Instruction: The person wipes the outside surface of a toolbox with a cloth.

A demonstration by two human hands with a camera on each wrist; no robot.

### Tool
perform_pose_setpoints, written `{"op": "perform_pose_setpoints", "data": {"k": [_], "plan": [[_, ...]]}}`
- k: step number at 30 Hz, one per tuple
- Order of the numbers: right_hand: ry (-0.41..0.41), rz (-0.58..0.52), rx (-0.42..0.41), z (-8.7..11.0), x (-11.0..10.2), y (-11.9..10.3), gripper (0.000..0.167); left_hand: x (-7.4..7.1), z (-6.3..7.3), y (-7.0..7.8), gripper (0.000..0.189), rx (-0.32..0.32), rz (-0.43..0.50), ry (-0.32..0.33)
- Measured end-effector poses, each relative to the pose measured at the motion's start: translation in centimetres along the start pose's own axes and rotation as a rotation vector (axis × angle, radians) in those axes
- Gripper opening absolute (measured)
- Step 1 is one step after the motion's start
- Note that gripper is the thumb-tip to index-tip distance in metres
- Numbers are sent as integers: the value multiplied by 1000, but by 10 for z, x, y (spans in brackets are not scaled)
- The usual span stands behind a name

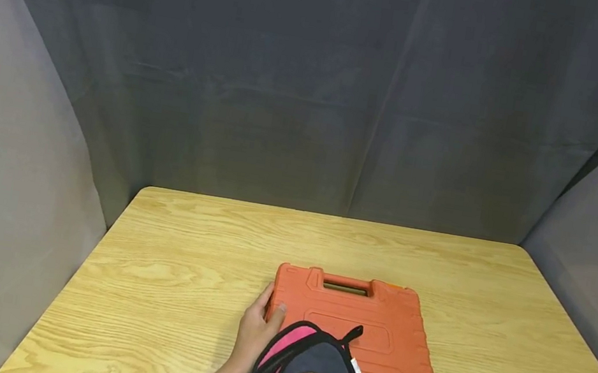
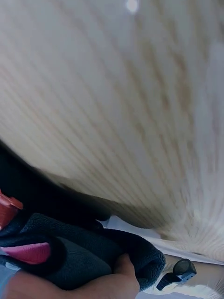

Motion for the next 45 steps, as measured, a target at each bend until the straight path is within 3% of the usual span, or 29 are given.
{"op": "perform_pose_setpoints", "data": {"k": [9,16,25,30,37,45], "plan": [[23,-64,108,9,-6,1,41,1,0,-1,60,22,-56,-2],[24,-51,135,24,-18,5,48,-1,1,0,59,-44,-65,0],[14,-45,213,46,-29,3,42,-3,2,4,60,-67,-70,-8],[-36,-95,263,56,-34,2,25,-1,4,3,61,-74,-69,-16],[-18,-39,310,77,-37,1,26,-3,6,2,63,-98,-30,-34],[-32,-38,374,99,-47,6,25,-6,6,4,61,-83,-68,-21]]}}
Point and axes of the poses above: each hand's wrist, its own z-axis away from the middle knuckle, its own x-axis out of the palm, y = z × x, the point moved 4 cm from there along -z, towards the middle knuckle, and after that the axes turned 6 degrees about x, right-handed, at the moved point
